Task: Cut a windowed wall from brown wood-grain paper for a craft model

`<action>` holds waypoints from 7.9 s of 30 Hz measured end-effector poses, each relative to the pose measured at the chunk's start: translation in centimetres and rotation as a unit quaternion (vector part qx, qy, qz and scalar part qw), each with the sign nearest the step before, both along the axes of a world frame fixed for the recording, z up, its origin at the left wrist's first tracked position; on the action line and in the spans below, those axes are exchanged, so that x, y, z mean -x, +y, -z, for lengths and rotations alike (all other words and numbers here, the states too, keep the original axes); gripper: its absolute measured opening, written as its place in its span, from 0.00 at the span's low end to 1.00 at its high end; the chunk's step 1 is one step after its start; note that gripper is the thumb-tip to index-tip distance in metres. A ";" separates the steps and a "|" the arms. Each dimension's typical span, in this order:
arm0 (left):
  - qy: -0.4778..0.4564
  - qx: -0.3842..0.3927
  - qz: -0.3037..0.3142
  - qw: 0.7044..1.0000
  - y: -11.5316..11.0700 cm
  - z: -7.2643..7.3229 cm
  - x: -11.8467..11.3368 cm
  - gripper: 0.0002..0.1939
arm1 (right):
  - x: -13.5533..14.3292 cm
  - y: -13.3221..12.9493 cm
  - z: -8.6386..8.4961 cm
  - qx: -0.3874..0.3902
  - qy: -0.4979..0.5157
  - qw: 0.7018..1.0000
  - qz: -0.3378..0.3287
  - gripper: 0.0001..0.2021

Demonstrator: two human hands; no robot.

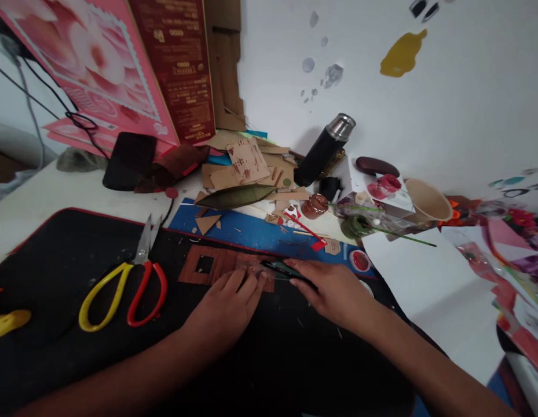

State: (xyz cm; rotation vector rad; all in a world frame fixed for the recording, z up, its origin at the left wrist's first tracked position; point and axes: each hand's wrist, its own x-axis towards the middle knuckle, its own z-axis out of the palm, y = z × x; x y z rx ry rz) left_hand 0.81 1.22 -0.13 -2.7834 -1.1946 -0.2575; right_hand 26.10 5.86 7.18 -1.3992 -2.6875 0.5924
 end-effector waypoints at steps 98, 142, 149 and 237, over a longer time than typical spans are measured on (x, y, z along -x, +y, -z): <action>-0.030 0.000 -0.004 1.000 0.0 0.2 0.1 0.26 | 2.1 2.9 -3.3 -0.072 -0.256 0.950 -0.166 0.22; -0.014 0.006 0.000 1.000 0.1 -0.2 0.1 0.25 | 2.2 4.5 -2.9 -0.061 -0.218 0.953 -0.201 0.21; -0.020 0.006 -0.002 1.000 0.1 0.0 0.1 0.24 | 2.4 4.1 -2.9 -0.051 -0.226 0.956 -0.181 0.22; 0.001 0.008 -0.027 1.000 -0.4 0.8 0.3 0.32 | -1.1 1.0 2.2 -0.029 0.003 0.998 0.048 0.19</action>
